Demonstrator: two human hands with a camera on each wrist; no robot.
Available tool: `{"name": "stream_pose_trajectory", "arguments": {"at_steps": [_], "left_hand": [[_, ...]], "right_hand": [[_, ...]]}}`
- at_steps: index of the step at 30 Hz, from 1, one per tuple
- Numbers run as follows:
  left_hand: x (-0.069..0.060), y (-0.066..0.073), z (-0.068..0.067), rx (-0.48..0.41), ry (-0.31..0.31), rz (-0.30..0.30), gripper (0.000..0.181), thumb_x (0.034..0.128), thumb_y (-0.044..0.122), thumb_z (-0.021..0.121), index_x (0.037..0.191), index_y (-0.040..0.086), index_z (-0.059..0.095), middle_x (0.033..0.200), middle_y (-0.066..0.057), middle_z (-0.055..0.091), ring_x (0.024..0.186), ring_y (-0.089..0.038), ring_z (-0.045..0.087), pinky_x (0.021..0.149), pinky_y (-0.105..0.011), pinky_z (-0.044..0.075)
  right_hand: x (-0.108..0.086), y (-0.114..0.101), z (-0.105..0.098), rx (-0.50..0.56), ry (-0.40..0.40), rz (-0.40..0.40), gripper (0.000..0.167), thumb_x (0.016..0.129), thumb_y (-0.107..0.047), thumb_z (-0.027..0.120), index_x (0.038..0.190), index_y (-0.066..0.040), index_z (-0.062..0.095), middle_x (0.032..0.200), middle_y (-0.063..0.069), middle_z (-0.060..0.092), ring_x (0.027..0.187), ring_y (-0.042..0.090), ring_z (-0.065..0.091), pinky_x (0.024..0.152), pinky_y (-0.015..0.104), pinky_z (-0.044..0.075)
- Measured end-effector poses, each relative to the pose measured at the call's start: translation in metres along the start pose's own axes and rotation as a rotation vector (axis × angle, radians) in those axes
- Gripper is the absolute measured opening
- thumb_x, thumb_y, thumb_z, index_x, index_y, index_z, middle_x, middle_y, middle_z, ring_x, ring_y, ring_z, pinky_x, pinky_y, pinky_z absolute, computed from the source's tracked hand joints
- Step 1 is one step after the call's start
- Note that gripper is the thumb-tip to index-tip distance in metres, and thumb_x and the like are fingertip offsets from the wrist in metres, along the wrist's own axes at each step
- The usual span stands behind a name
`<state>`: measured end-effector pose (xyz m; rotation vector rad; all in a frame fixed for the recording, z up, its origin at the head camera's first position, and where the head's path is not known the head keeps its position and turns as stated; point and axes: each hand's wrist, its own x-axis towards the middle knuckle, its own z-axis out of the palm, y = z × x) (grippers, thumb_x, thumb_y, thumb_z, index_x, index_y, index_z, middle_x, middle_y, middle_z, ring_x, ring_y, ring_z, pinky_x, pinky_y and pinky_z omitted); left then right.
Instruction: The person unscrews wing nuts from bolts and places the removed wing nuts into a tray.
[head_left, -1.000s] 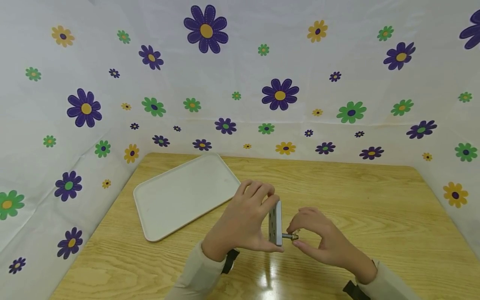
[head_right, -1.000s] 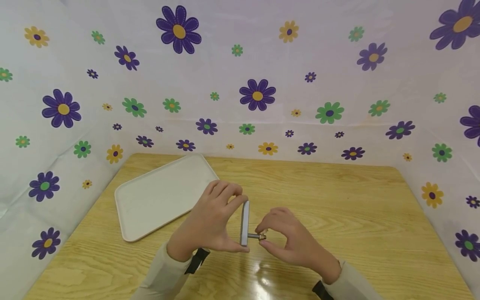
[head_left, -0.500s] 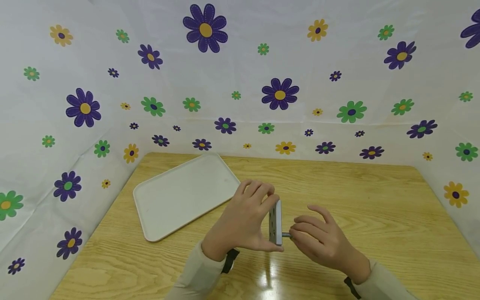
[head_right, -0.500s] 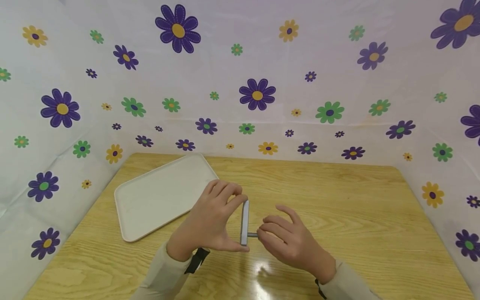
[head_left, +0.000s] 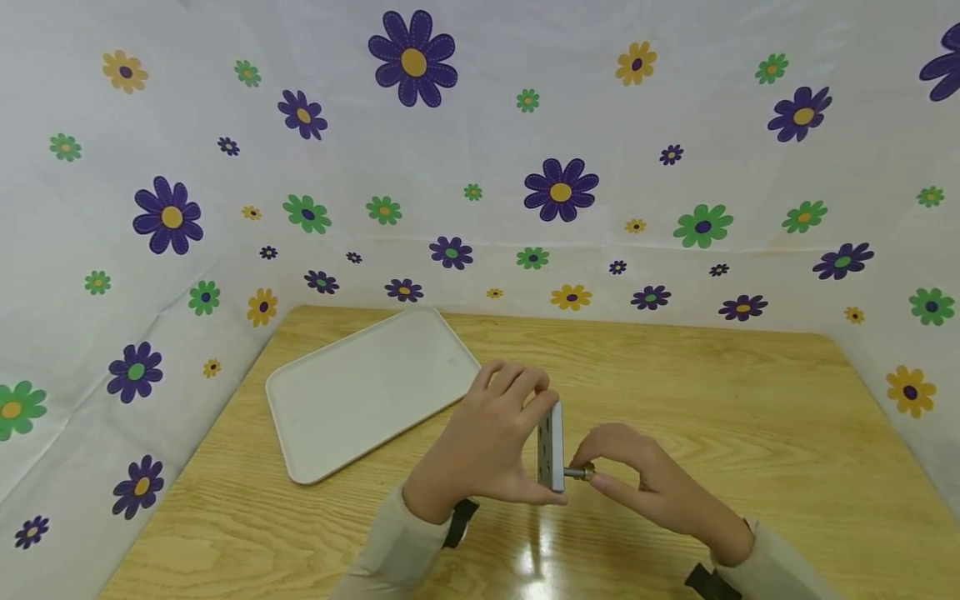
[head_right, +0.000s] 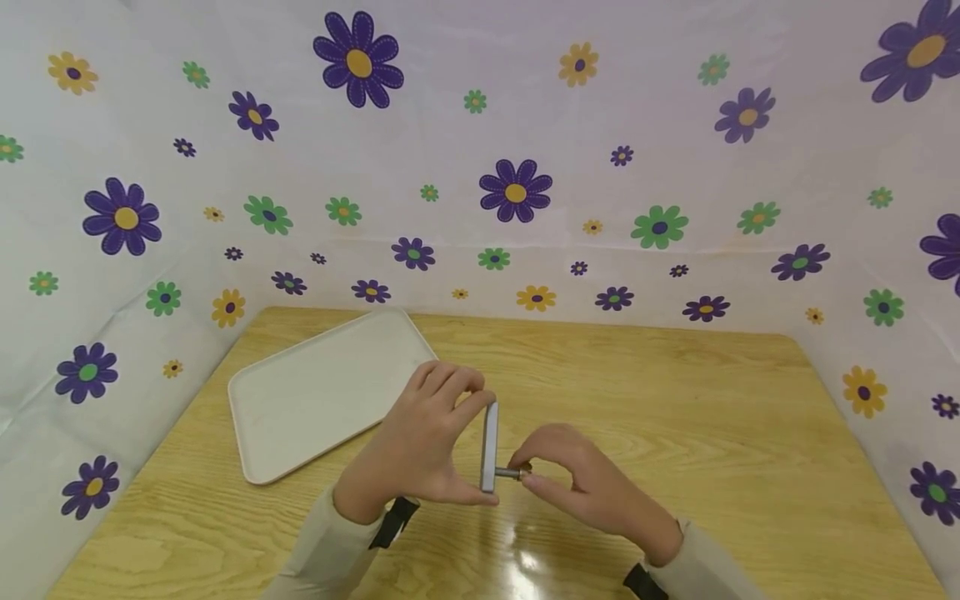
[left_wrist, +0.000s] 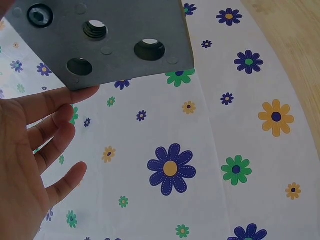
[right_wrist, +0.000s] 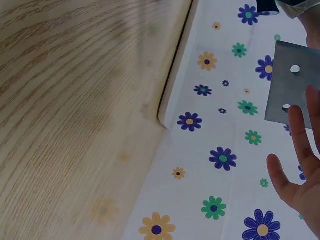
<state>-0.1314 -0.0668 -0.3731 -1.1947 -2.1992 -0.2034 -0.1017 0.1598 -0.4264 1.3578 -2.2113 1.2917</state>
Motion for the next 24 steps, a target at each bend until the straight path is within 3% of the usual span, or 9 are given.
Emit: {"name": "stream_pose_trajectory", "arguments": {"at_steps": [6,10,13,15,20,22,24], "left_hand": [[0.0,0.0,0.0,0.001,0.0,0.004,0.086,0.0435,0.086,0.064,0.096,0.018,0.061,0.101,0.003,0.05,0.092,-0.015,0.045,0.091,-0.036,0.039],[-0.001,0.001,0.0,0.008,0.002,0.005,0.086,0.0436,0.086,0.063,0.095,0.018,0.06,0.1,0.003,0.05,0.092,-0.015,0.045,0.09,-0.036,0.039],[-0.001,0.001,0.0,0.014,0.002,0.004,0.086,0.0438,0.086,0.063,0.096,0.018,0.06,0.101,0.003,0.051,0.092,-0.015,0.046,0.09,-0.036,0.04],[-0.001,0.001,0.0,0.016,0.0,0.002,0.086,0.0439,0.087,0.063,0.096,0.018,0.06,0.101,0.003,0.051,0.092,-0.015,0.046,0.09,-0.036,0.04],[-0.001,0.001,0.001,0.009,-0.009,-0.004,0.086,0.0438,0.086,0.063,0.097,0.018,0.06,0.101,0.003,0.05,0.093,-0.015,0.046,0.091,-0.036,0.04],[-0.001,0.0,0.001,0.008,-0.009,-0.003,0.086,0.0439,0.087,0.063,0.097,0.018,0.059,0.101,0.003,0.05,0.092,-0.015,0.045,0.091,-0.036,0.039],[-0.001,0.0,0.001,0.01,-0.006,0.002,0.086,0.0441,0.087,0.062,0.096,0.018,0.059,0.101,0.003,0.05,0.092,-0.015,0.045,0.091,-0.036,0.039]], "right_hand": [[0.001,0.003,0.003,0.026,0.054,-0.029,0.034,0.075,0.006,0.069,0.103,-0.013,0.063,0.093,0.0,0.063,0.086,0.009,0.056,0.081,0.028,0.046],[0.001,0.004,0.006,-0.037,0.107,-0.108,0.022,0.08,-0.003,0.071,0.099,-0.012,0.064,0.09,0.0,0.063,0.084,0.01,0.056,0.09,0.028,0.041],[0.003,0.005,0.009,-0.162,0.171,-0.221,0.008,0.088,-0.016,0.065,0.092,-0.01,0.065,0.085,0.0,0.063,0.082,0.012,0.057,0.1,0.028,0.036],[0.004,0.005,0.01,-0.302,0.22,-0.306,0.016,0.092,-0.023,0.06,0.086,-0.01,0.067,0.081,-0.001,0.063,0.079,0.013,0.057,0.105,0.031,0.033],[0.008,0.004,0.012,-0.638,0.328,-0.508,0.022,0.094,-0.021,0.056,0.079,-0.009,0.067,0.072,0.0,0.065,0.068,0.014,0.06,0.088,0.043,0.042],[0.008,0.004,0.013,-0.68,0.341,-0.53,0.021,0.093,-0.021,0.057,0.08,-0.008,0.066,0.072,0.0,0.065,0.067,0.015,0.06,0.085,0.044,0.042],[0.007,0.004,0.012,-0.642,0.321,-0.495,0.023,0.093,-0.026,0.057,0.084,-0.007,0.066,0.076,0.002,0.065,0.07,0.015,0.06,0.089,0.042,0.041]]}}
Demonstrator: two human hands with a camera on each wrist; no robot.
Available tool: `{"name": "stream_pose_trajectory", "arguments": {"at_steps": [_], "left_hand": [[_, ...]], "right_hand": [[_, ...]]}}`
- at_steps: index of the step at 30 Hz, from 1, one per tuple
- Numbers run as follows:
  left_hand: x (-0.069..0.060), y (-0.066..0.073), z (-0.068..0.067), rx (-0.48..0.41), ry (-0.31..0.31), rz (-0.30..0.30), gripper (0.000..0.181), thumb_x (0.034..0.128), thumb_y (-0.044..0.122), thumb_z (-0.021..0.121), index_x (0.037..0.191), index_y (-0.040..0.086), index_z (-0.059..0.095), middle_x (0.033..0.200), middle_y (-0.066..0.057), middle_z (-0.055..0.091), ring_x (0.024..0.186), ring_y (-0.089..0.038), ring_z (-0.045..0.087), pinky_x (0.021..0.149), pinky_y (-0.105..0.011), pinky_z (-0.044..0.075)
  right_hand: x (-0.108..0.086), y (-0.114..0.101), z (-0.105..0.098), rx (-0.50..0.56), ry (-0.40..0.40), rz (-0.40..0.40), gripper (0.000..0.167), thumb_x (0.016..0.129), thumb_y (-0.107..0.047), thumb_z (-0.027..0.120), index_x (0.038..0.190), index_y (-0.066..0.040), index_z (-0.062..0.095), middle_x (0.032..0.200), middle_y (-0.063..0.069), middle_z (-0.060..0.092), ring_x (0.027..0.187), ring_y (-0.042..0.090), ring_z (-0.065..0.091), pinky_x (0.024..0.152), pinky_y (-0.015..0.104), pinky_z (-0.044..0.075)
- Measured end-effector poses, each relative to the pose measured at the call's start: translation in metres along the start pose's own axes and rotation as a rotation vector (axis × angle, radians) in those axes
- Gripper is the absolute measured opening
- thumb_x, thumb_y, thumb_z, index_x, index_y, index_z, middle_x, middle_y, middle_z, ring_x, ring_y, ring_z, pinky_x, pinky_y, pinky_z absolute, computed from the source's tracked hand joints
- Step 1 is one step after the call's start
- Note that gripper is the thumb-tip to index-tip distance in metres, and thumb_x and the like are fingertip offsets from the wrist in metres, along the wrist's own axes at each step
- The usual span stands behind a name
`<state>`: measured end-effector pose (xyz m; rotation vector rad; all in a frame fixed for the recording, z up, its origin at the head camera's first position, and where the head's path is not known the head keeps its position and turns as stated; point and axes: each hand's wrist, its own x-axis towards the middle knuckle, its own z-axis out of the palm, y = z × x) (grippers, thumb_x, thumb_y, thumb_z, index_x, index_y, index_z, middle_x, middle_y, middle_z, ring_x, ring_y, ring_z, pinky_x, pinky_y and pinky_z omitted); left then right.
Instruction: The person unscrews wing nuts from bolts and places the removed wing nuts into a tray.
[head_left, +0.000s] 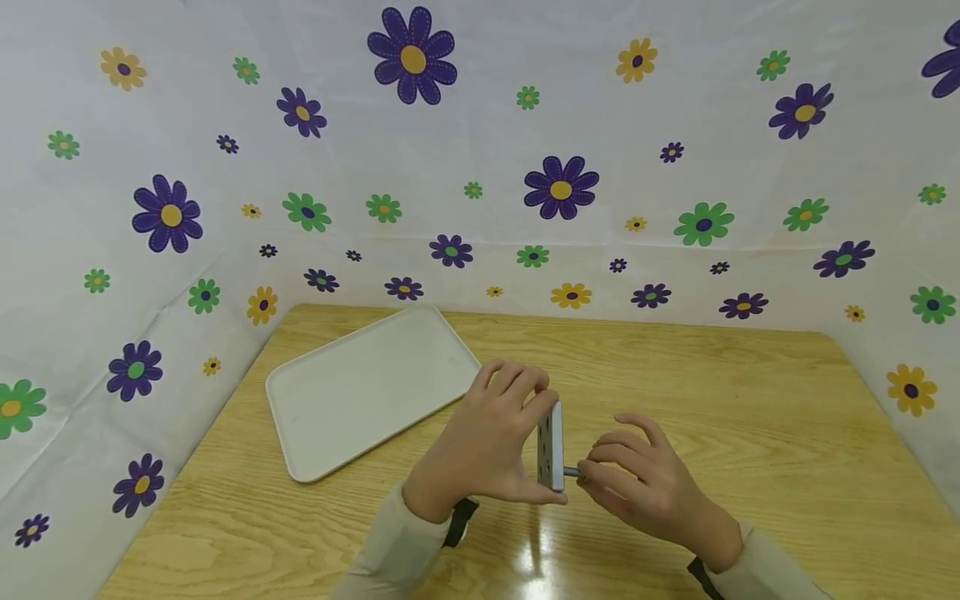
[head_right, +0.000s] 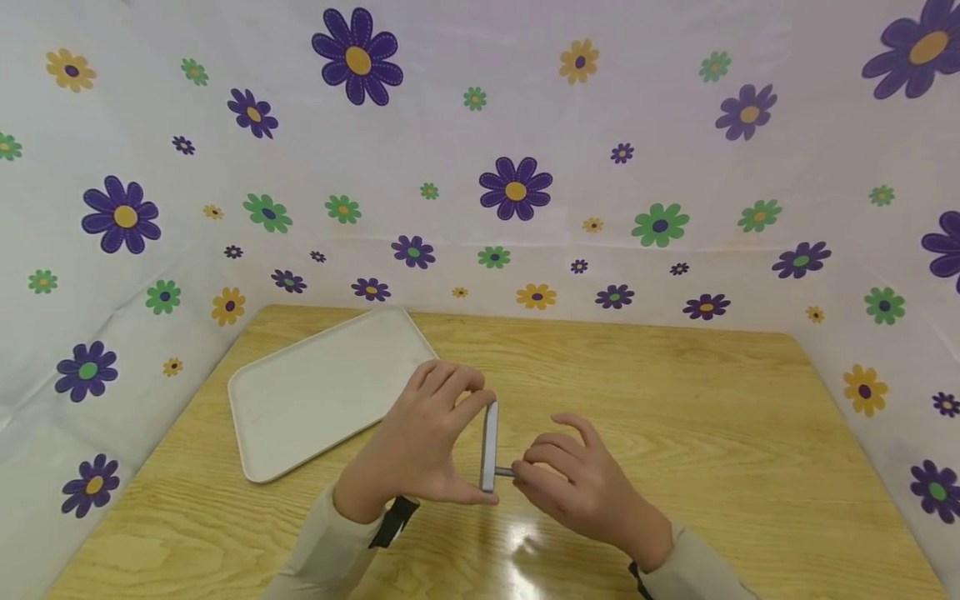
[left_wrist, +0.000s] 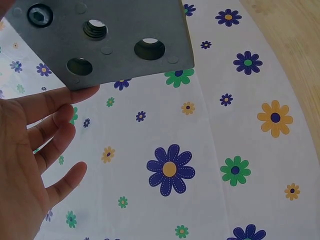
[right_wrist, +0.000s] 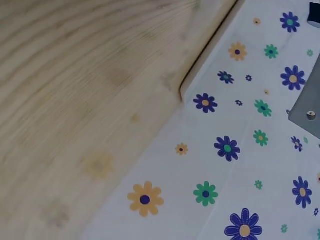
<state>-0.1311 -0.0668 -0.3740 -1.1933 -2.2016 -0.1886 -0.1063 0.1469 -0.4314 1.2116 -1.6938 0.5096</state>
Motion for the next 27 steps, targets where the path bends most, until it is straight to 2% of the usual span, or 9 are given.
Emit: {"name": "stream_pose_trajectory", "arguments": {"at_steps": [2,4,8,11,15,19,21,24,27], "left_hand": [[0.0,0.0,0.0,0.005,0.007,0.006,0.086,0.0442,0.087,0.062,0.096,0.018,0.059,0.101,0.003,0.05,0.091,-0.015,0.045,0.09,-0.036,0.039],[0.0,0.0,0.001,0.008,0.015,0.01,0.086,0.0442,0.088,0.061,0.095,0.018,0.059,0.101,0.003,0.05,0.091,-0.015,0.045,0.09,-0.036,0.039],[0.0,0.0,0.002,0.003,0.025,0.014,0.088,0.0438,0.088,0.061,0.096,0.018,0.06,0.101,0.002,0.05,0.091,-0.015,0.045,0.09,-0.036,0.04],[0.0,0.0,0.002,0.0,0.028,0.018,0.088,0.0433,0.089,0.06,0.096,0.017,0.06,0.101,0.002,0.05,0.091,-0.016,0.045,0.089,-0.035,0.04],[0.0,0.0,0.001,0.001,0.016,0.013,0.088,0.0429,0.087,0.062,0.096,0.017,0.06,0.101,0.002,0.05,0.091,-0.016,0.045,0.09,-0.035,0.04],[0.0,0.0,0.001,0.003,0.008,0.007,0.087,0.0427,0.087,0.063,0.096,0.018,0.061,0.101,0.002,0.051,0.092,-0.016,0.045,0.09,-0.036,0.04],[0.0,0.0,0.001,0.004,0.01,0.005,0.087,0.0427,0.087,0.063,0.096,0.018,0.061,0.101,0.002,0.051,0.092,-0.016,0.046,0.09,-0.036,0.04],[0.0,0.0,0.0,0.008,0.009,0.004,0.087,0.043,0.087,0.063,0.096,0.018,0.061,0.101,0.002,0.051,0.092,-0.016,0.046,0.09,-0.036,0.04],[0.0,0.0,0.0,0.009,0.004,0.004,0.088,0.0431,0.087,0.062,0.097,0.018,0.061,0.102,0.002,0.051,0.093,-0.016,0.045,0.091,-0.036,0.04]], "right_hand": [[-0.002,0.0,-0.002,0.111,-0.046,0.085,0.029,0.093,-0.031,0.056,0.091,-0.004,0.066,0.083,0.004,0.064,0.078,0.017,0.059,0.097,0.039,0.037],[-0.003,0.001,-0.006,0.273,-0.114,0.208,0.03,0.096,-0.031,0.051,0.1,-0.004,0.064,0.091,0.003,0.063,0.086,0.016,0.057,0.102,0.034,0.033],[-0.003,0.001,-0.015,0.57,-0.277,0.471,0.023,0.096,-0.005,0.044,0.113,-0.008,0.059,0.102,0.002,0.063,0.097,0.013,0.057,0.093,0.029,0.04],[-0.003,0.001,-0.018,0.693,-0.364,0.576,0.033,0.09,0.009,0.046,0.112,-0.012,0.059,0.103,0.001,0.064,0.096,0.011,0.058,0.085,0.029,0.046],[-0.002,0.002,-0.016,0.747,-0.352,0.569,0.033,0.084,0.01,0.057,0.107,-0.013,0.061,0.099,0.001,0.064,0.092,0.01,0.058,0.083,0.029,0.048],[-0.003,0.001,-0.014,0.666,-0.299,0.536,0.033,0.078,0.006,0.067,0.103,-0.015,0.063,0.096,-0.001,0.065,0.093,0.011,0.059,0.086,0.028,0.047],[-0.004,0.001,-0.012,0.6,-0.249,0.472,0.023,0.082,-0.002,0.068,0.1,-0.014,0.064,0.094,-0.001,0.064,0.092,0.012,0.058,0.089,0.026,0.044],[-0.005,0.002,-0.007,0.458,-0.147,0.321,0.006,0.088,-0.015,0.064,0.093,-0.011,0.066,0.089,0.0,0.063,0.088,0.014,0.056,0.095,0.028,0.039],[-0.005,0.002,-0.002,0.331,-0.062,0.196,0.016,0.091,-0.022,0.059,0.087,-0.008,0.066,0.085,0.001,0.061,0.083,0.014,0.054,0.098,0.032,0.036]]}}
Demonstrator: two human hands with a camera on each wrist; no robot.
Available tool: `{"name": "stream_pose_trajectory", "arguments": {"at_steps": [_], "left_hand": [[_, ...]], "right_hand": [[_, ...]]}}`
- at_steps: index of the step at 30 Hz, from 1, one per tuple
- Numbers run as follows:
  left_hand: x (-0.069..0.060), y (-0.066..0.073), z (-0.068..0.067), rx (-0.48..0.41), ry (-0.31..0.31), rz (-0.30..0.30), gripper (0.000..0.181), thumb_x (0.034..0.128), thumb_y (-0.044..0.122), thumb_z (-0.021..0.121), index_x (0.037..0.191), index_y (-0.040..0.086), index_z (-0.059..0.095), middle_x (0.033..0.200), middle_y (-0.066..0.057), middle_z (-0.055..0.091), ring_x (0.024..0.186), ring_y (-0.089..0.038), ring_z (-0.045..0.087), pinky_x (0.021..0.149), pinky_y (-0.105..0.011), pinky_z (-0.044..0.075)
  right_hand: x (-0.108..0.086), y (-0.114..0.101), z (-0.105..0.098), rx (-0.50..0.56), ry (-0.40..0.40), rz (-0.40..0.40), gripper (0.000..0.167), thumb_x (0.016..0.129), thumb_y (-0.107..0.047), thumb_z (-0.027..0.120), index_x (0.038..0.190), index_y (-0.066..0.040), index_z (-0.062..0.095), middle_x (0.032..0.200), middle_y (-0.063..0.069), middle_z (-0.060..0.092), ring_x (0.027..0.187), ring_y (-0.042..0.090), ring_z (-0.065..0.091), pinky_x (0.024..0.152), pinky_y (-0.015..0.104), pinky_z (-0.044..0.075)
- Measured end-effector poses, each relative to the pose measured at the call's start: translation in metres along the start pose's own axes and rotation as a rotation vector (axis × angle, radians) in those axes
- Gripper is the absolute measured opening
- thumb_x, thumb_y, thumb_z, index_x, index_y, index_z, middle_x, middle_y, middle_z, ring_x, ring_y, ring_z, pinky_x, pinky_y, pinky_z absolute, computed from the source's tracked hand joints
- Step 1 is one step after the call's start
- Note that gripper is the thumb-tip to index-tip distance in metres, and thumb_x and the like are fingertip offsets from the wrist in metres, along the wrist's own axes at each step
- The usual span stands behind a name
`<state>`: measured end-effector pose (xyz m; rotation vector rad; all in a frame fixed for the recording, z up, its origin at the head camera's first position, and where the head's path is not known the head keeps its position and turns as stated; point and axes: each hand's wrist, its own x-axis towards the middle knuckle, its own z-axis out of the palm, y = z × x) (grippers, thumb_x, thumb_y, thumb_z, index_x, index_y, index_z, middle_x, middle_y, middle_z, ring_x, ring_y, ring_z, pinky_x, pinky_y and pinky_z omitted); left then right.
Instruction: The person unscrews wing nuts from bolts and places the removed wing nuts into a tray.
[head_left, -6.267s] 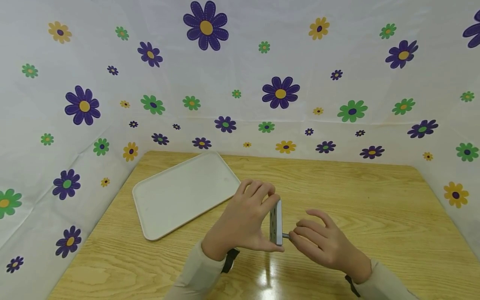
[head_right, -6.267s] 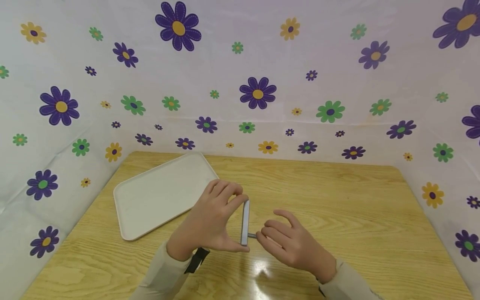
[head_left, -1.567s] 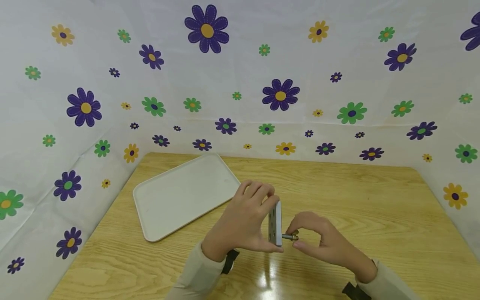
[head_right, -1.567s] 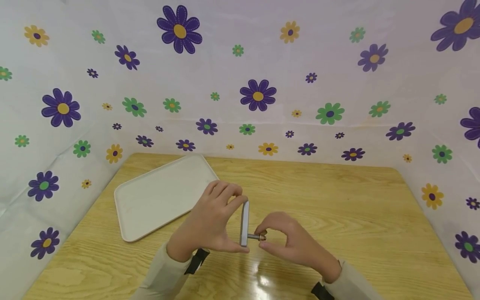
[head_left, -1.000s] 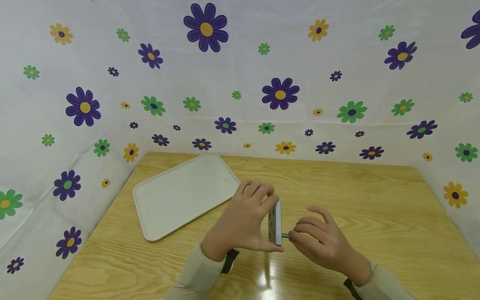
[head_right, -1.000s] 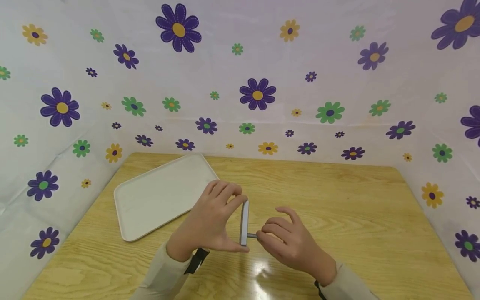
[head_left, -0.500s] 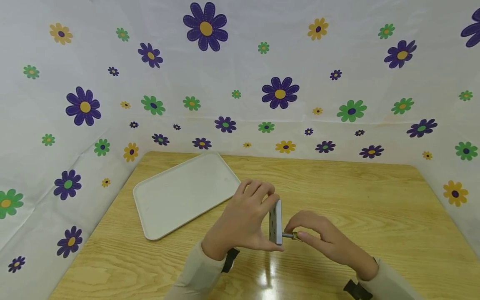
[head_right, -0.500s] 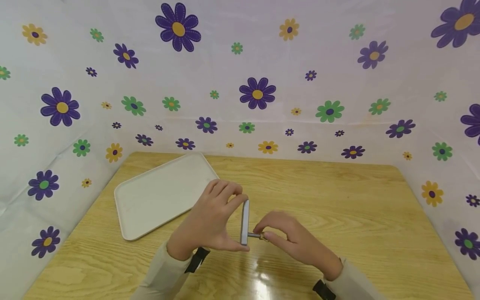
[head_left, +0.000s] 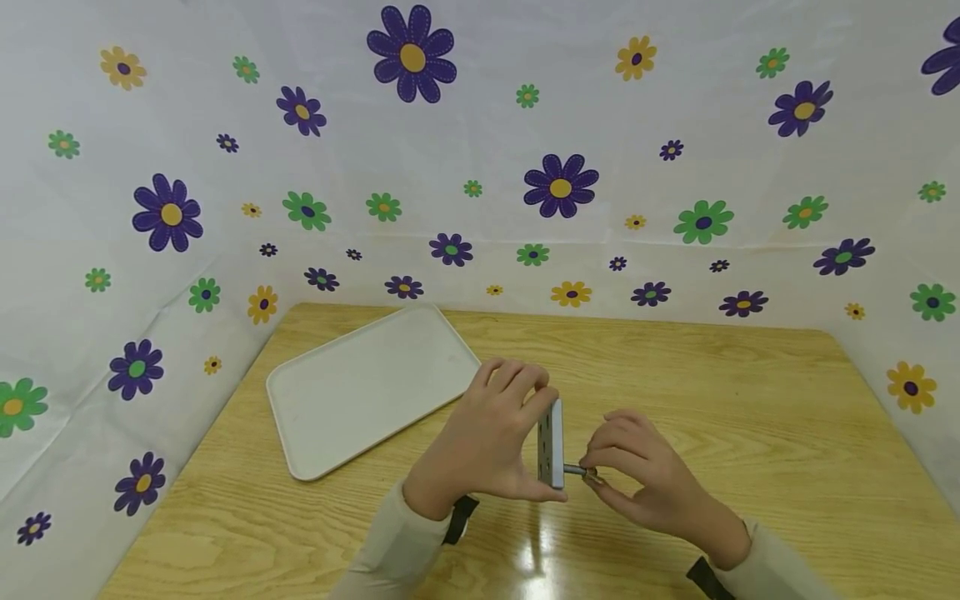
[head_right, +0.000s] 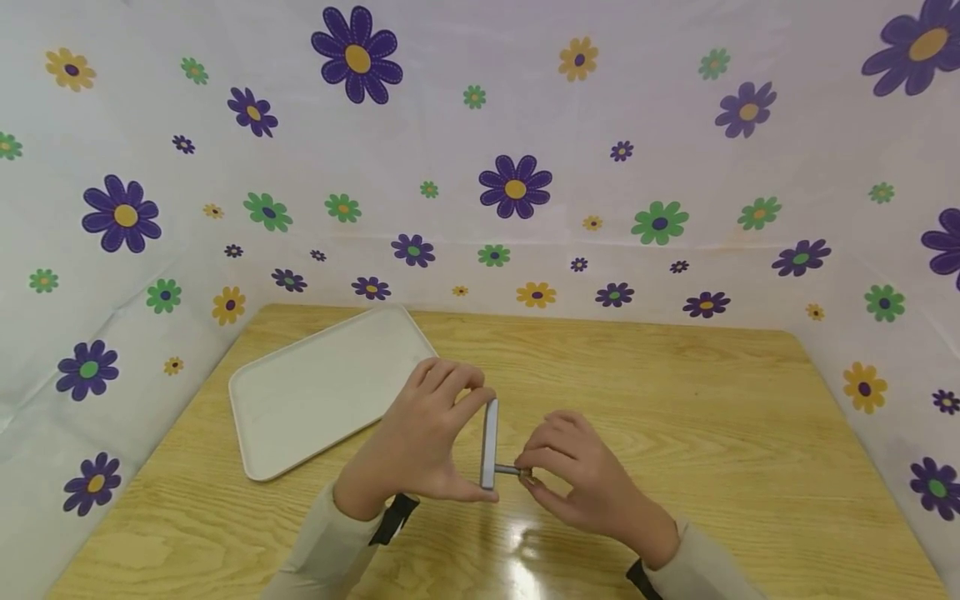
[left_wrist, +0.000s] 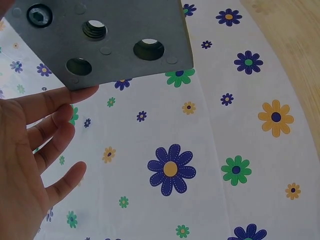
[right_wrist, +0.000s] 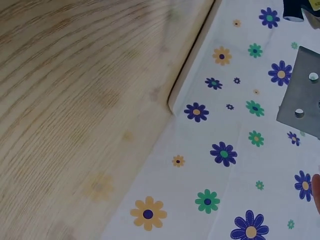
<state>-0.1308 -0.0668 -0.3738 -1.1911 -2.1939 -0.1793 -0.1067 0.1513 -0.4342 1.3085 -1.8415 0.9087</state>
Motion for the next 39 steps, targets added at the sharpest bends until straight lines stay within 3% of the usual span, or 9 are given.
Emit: {"name": "stream_pose_trajectory", "arguments": {"at_steps": [4,9,14,17,23,29,34,37,39], "left_hand": [[0.0,0.0,0.0,-0.002,-0.002,0.002,0.088,0.0435,0.087,0.062,0.097,0.018,0.061,0.102,0.002,0.05,0.093,-0.016,0.045,0.091,-0.036,0.039],[-0.001,0.0,0.0,-0.007,-0.001,-0.001,0.087,0.0437,0.087,0.063,0.096,0.018,0.061,0.102,0.002,0.05,0.093,-0.016,0.045,0.092,-0.036,0.039],[-0.001,0.0,0.0,-0.013,-0.006,-0.005,0.088,0.0434,0.086,0.063,0.098,0.017,0.061,0.102,0.002,0.05,0.093,-0.016,0.045,0.091,-0.036,0.039],[-0.001,0.0,-0.001,-0.012,-0.007,-0.003,0.088,0.0432,0.086,0.063,0.098,0.017,0.061,0.102,0.002,0.05,0.093,-0.016,0.045,0.091,-0.035,0.04],[-0.001,-0.001,0.0,-0.004,0.002,0.003,0.089,0.0424,0.087,0.063,0.098,0.018,0.061,0.102,0.002,0.05,0.093,-0.016,0.045,0.092,-0.036,0.04],[-0.002,-0.001,0.0,-0.002,0.004,0.002,0.089,0.0416,0.087,0.063,0.097,0.018,0.061,0.102,0.002,0.051,0.094,-0.016,0.046,0.092,-0.036,0.04],[-0.002,-0.001,0.0,-0.004,-0.003,-0.004,0.088,0.0422,0.087,0.063,0.097,0.018,0.061,0.102,0.002,0.051,0.093,-0.016,0.046,0.092,-0.036,0.039],[-0.002,-0.001,0.0,-0.005,-0.009,-0.006,0.088,0.0426,0.087,0.063,0.097,0.018,0.06,0.103,0.002,0.051,0.093,-0.016,0.045,0.092,-0.036,0.039],[-0.001,-0.001,0.0,-0.006,-0.011,-0.006,0.087,0.0429,0.087,0.063,0.097,0.018,0.06,0.103,0.002,0.051,0.093,-0.016,0.045,0.092,-0.036,0.039]], "right_hand": [[0.0,-0.002,0.0,-0.04,-0.015,0.011,0.024,0.092,-0.03,0.057,0.091,-0.007,0.065,0.09,0.002,0.06,0.086,0.015,0.054,0.097,0.034,0.035],[-0.001,-0.006,-0.009,0.092,-0.16,0.242,0.014,0.095,-0.016,0.052,0.104,-0.015,0.062,0.102,-0.002,0.06,0.099,0.013,0.052,0.092,0.031,0.037],[0.0,-0.007,-0.016,0.333,-0.306,0.522,0.034,0.096,0.003,0.036,0.103,-0.016,0.064,0.107,0.002,0.059,0.1,0.008,0.054,0.085,0.028,0.046],[0.0,-0.006,-0.016,0.436,-0.333,0.581,0.035,0.097,0.004,0.034,0.104,-0.012,0.065,0.107,0.007,0.059,0.098,0.009,0.055,0.08,0.028,0.048],[0.0,-0.004,-0.014,0.454,-0.288,0.506,0.028,0.089,0.006,0.053,0.104,-0.015,0.062,0.102,0.004,0.061,0.091,0.011,0.056,0.076,0.027,0.049],[-0.001,-0.005,-0.01,0.307,-0.197,0.429,0.031,0.078,0.004,0.07,0.098,-0.018,0.063,0.095,-0.002,0.063,0.093,0.01,0.057,0.085,0.027,0.047],[-0.003,-0.004,-0.003,0.125,-0.058,0.212,0.007,0.086,-0.018,0.067,0.091,-0.013,0.064,0.092,0.0,0.061,0.091,0.014,0.054,0.098,0.024,0.038],[-0.002,-0.003,0.0,0.04,0.012,0.087,0.017,0.09,-0.025,0.061,0.087,-0.008,0.064,0.09,0.003,0.059,0.088,0.016,0.054,0.104,0.028,0.033],[-0.002,-0.004,0.001,0.024,0.008,0.07,0.02,0.09,-0.027,0.061,0.09,-0.007,0.063,0.092,0.004,0.059,0.089,0.017,0.053,0.104,0.029,0.032]]}}
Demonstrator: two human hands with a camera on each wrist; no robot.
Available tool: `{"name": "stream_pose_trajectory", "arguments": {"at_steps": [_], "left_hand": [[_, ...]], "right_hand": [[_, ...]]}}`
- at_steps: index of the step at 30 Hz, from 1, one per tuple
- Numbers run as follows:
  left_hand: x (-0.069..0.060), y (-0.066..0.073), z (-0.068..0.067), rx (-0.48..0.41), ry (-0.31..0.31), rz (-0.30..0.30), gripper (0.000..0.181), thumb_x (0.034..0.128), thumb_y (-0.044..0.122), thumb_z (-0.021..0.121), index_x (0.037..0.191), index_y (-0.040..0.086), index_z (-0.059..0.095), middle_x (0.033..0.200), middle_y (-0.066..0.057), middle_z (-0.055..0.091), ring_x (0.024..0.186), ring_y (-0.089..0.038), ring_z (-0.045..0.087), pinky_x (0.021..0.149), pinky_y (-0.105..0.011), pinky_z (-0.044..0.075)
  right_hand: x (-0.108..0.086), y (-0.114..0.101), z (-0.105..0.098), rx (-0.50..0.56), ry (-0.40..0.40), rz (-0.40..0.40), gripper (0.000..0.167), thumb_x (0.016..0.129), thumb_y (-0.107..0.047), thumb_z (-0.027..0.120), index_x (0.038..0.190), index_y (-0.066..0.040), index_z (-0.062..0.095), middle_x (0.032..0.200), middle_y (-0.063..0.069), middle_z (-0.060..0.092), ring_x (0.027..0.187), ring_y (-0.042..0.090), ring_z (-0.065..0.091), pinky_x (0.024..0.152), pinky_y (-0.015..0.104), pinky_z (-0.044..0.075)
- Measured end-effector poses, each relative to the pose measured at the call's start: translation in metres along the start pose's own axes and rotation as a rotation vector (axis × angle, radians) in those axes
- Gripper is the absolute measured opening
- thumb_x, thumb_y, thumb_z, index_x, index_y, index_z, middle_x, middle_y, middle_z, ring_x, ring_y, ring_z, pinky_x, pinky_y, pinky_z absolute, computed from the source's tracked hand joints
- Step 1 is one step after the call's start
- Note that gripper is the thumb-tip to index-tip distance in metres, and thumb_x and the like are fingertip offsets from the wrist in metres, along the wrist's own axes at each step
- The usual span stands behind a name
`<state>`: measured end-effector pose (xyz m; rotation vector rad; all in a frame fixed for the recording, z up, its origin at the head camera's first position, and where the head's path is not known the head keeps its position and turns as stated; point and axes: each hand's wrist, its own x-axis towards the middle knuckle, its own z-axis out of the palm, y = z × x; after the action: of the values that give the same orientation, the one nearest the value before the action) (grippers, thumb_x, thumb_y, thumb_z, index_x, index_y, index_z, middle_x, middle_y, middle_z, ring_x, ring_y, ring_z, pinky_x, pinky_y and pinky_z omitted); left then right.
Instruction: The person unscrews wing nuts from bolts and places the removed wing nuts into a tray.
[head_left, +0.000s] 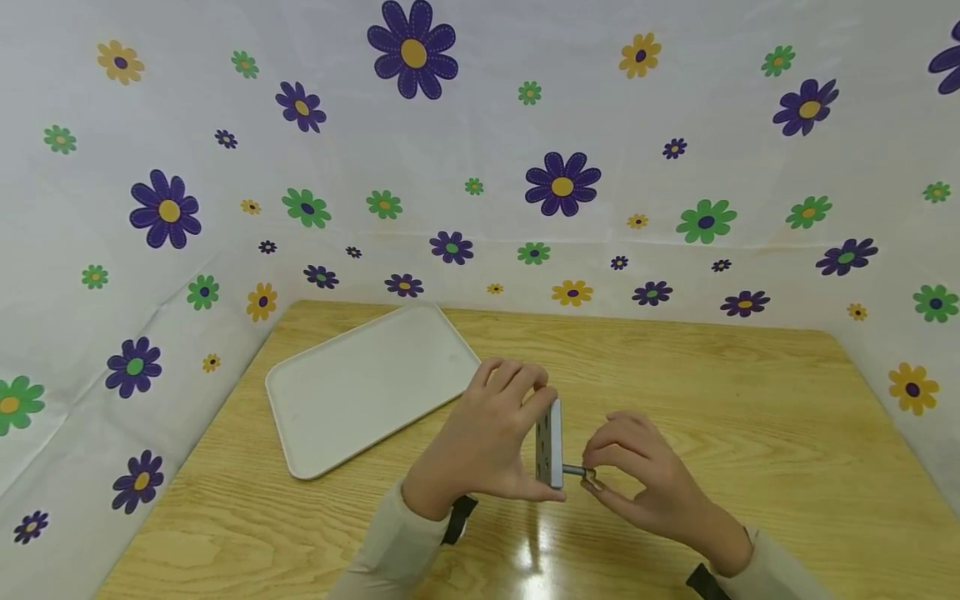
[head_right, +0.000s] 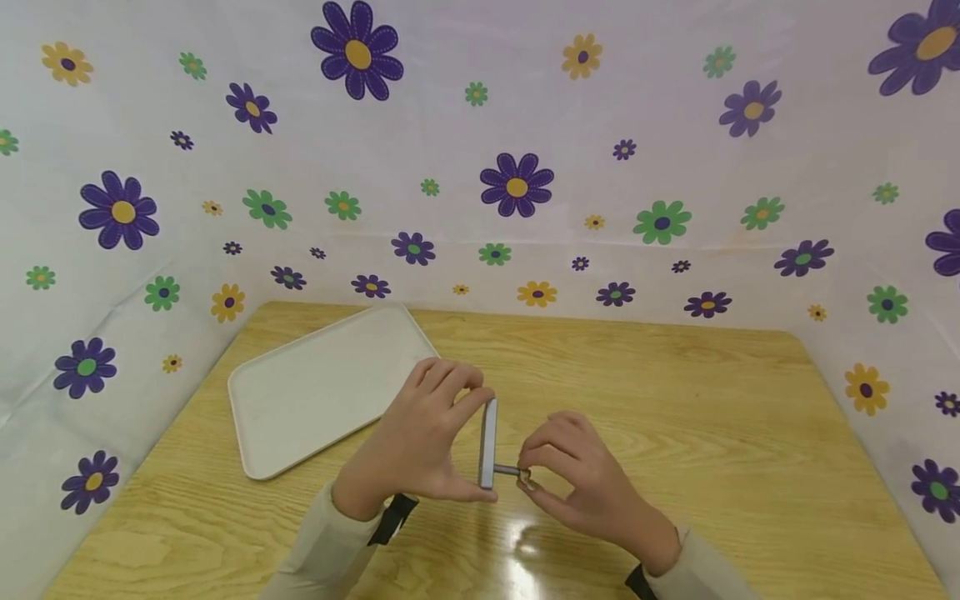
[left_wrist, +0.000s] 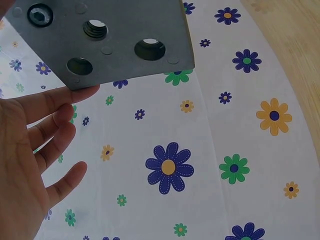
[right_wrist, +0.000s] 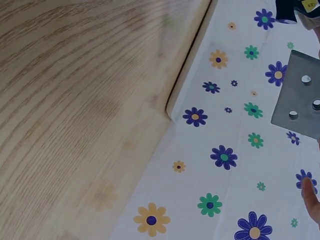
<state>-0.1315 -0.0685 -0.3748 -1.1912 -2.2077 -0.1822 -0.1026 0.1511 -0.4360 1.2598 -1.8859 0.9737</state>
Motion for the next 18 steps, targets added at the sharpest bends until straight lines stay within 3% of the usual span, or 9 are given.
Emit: {"name": "stream_pose_trajectory", "arguments": {"at_steps": [2,6,9,13,18], "left_hand": [[0.0,0.0,0.001,0.003,0.003,0.001,0.087,0.0431,0.087,0.062,0.096,0.018,0.06,0.102,0.002,0.05,0.093,-0.016,0.045,0.092,-0.036,0.039],[0.0,0.0,0.001,0.005,0.01,0.001,0.088,0.0429,0.087,0.062,0.097,0.018,0.061,0.102,0.002,0.051,0.093,-0.016,0.045,0.092,-0.036,0.039],[0.0,0.0,0.002,0.001,0.009,-0.001,0.088,0.0429,0.087,0.062,0.097,0.018,0.061,0.102,0.002,0.051,0.093,-0.016,0.046,0.092,-0.036,0.039],[0.0,0.0,0.001,-0.003,0.011,-0.002,0.088,0.0427,0.087,0.063,0.098,0.018,0.061,0.102,0.002,0.051,0.093,-0.016,0.046,0.092,-0.036,0.039],[0.0,0.0,0.001,0.001,0.012,-0.004,0.088,0.0425,0.086,0.063,0.097,0.018,0.061,0.103,0.002,0.051,0.093,-0.016,0.046,0.092,-0.036,0.039]], "right_hand": [[-0.001,-0.001,-0.002,0.029,-0.049,0.04,0.022,0.09,-0.026,0.062,0.097,-0.006,0.063,0.098,0.006,0.059,0.094,0.017,0.053,0.102,0.027,0.033],[-0.001,-0.005,-0.011,0.17,-0.206,0.259,0.023,0.09,-0.006,0.058,0.113,-0.009,0.058,0.11,0.005,0.06,0.105,0.014,0.053,0.095,0.026,0.04],[0.002,-0.004,-0.014,0.318,-0.271,0.38,0.033,0.088,0.01,0.05,0.113,-0.01,0.058,0.107,0.003,0.062,0.095,0.01,0.057,0.084,0.028,0.047],[0.004,-0.001,-0.014,0.438,-0.287,0.401,0.031,0.087,0.012,0.051,0.107,-0.011,0.06,0.098,0.004,0.064,0.083,0.009,0.057,0.074,0.028,0.05],[0.001,-0.001,-0.011,0.358,-0.245,0.348,0.032,0.08,0.008,0.065,0.103,-0.014,0.062,0.092,0.0,0.064,0.084,0.008,0.059,0.077,0.028,0.05]]}}
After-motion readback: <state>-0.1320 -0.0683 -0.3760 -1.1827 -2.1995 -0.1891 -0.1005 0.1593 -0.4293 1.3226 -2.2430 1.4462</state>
